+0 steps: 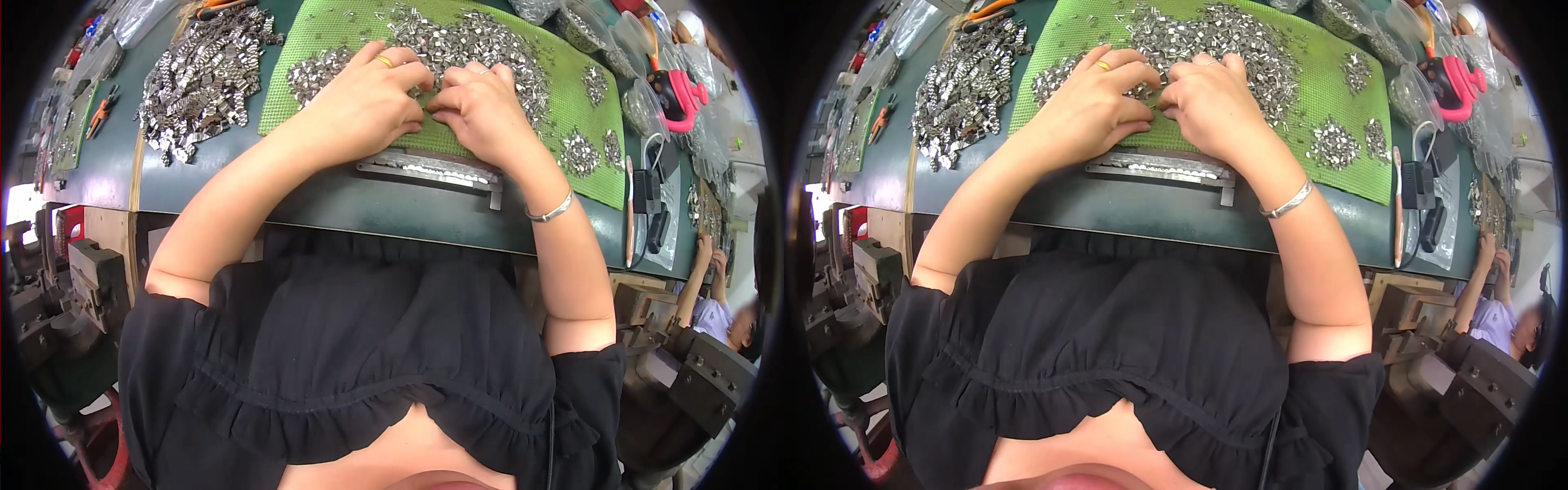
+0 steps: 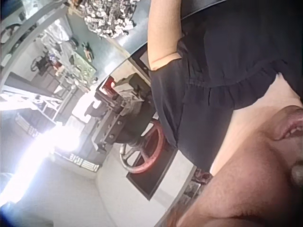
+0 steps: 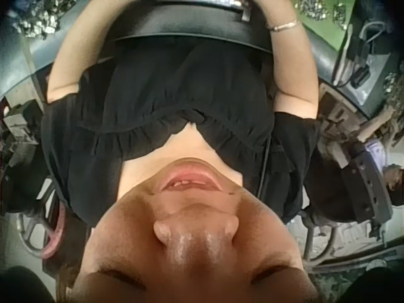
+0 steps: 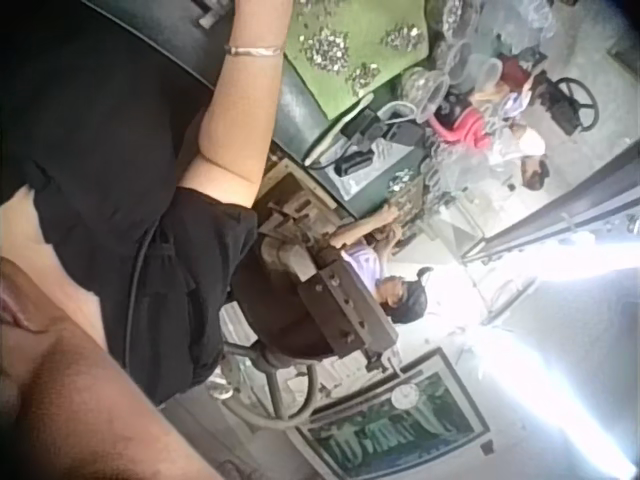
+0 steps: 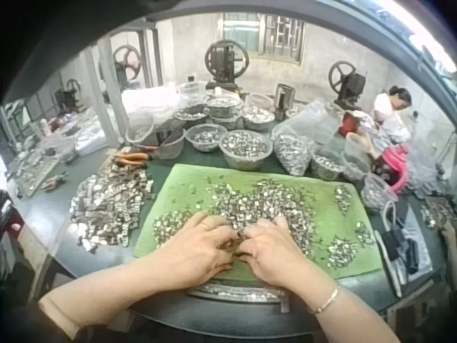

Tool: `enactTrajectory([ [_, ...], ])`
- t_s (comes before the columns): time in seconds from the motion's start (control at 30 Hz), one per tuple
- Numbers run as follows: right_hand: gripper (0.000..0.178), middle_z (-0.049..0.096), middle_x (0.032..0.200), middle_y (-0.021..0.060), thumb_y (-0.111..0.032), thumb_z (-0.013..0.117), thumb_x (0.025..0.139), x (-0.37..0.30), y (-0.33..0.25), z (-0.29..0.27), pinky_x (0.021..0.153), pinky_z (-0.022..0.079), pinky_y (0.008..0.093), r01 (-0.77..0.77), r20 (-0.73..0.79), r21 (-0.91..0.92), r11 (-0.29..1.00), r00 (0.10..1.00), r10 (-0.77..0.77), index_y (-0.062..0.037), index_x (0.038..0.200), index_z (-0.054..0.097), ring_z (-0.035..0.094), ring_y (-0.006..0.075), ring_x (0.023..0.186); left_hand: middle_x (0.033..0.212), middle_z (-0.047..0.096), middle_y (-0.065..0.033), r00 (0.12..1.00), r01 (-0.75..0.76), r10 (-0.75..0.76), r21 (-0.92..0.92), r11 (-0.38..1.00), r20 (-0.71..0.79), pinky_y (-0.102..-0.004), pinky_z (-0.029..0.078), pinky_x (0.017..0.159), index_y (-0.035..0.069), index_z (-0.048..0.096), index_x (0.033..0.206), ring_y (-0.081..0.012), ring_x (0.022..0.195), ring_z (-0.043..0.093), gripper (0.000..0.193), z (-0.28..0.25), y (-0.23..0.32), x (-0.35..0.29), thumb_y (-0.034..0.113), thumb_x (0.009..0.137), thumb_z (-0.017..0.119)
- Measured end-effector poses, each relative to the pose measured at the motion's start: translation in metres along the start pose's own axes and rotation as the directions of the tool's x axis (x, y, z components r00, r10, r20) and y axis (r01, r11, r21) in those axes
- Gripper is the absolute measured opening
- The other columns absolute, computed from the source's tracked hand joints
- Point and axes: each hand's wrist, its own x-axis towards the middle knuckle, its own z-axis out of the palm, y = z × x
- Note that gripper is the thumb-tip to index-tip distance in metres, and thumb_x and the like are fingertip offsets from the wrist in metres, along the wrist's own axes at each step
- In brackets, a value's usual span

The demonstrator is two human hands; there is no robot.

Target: Placing small metal components into a guide and using a manual press to secure them.

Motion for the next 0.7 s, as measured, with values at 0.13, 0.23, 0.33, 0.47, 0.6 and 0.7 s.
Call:
enactTrajectory([
  [0.13,0.009,0.065,0.083,0.0022,-0.007,0.065,0.084,-0.001,-0.005,0.002,0.087,0.038,0.0417,0.026,-0.017,-0.104,0.994,0.999,-0.028,-0.0097,0.078,0.07,0.061,0.0226,0.091,0.109,0.062,-0.0053,0.998,0.055,-0.055,-0.049,0.997,0.009,-0.0445,0.042,0.1,0.007,0.074,0.086,-0.0275,0.114,0.055,0.011,0.003,0.001,0.003,0.012,0.077,0.077],
  [0.23,0.006,0.065,0.082,0.0055,-0.005,0.063,0.084,-0.008,-0.009,-0.002,0.081,0.04,0.0414,0.026,-0.126,-0.014,1.0,0.992,-0.027,-0.0069,0.08,0.066,0.063,0.026,0.083,0.1,0.063,-0.0074,0.984,0.179,-0.179,-0.091,0.98,0.014,-0.0431,0.045,0.09,0.005,0.069,0.088,-0.0291,0.103,0.058,0.01,-0.002,0.015,0.001,0.007,0.08,0.073],
  [0.33,0.003,0.064,0.085,0.0126,-0.002,0.063,0.083,-0.026,-0.028,-0.02,0.072,0.044,0.0424,-0.018,-0.191,0.381,0.925,0.977,0.097,-0.0015,0.08,0.061,0.061,0.0338,0.074,0.093,0.063,-0.0101,0.962,0.262,-0.269,-0.406,0.875,0.041,-0.0428,0.046,0.083,0.003,0.063,0.089,-0.032,0.093,0.06,0.011,-0.008,0.035,-0.014,0.003,0.082,0.07],
  [0.47,0.004,0.06,0.088,0.0165,0.004,0.062,0.081,-0.054,-0.052,-0.017,0.075,0.047,0.0422,-0.098,-0.109,0.622,0.776,0.972,0.21,0.0028,0.083,0.059,0.058,0.0371,0.076,0.089,0.064,-0.0122,0.949,0.282,-0.313,-0.503,0.817,0.022,-0.0412,0.048,0.077,0.002,0.06,0.09,-0.0339,0.086,0.062,0.011,0.005,0.052,-0.024,0.001,0.083,0.068],
  [0.6,0.005,0.059,0.089,0.0151,0.004,0.062,0.081,-0.057,-0.053,-0.01,0.074,0.047,0.0427,-0.064,-0.148,0.553,0.831,0.974,0.173,0.0022,0.084,0.059,0.058,0.0356,0.085,0.09,0.065,-0.0123,0.958,0.249,-0.286,-0.469,0.847,-0.007,-0.0405,0.049,0.074,0.003,0.061,0.091,-0.0328,0.082,0.063,0.012,0.006,0.053,-0.025,0.001,0.082,0.068],
  [0.7,0.006,0.059,0.091,0.0145,0.004,0.062,0.08,-0.059,-0.055,-0.006,0.075,0.048,0.0432,-0.007,-0.209,0.417,0.909,0.972,0.103,0.002,0.083,0.058,0.058,0.0352,0.084,0.092,0.066,-0.0113,0.98,0.148,-0.18,-0.298,0.943,-0.082,-0.04,0.05,0.073,0.003,0.062,0.09,-0.0306,0.081,0.064,0.015,0.006,0.055,-0.025,0.0,0.078,0.07],
])
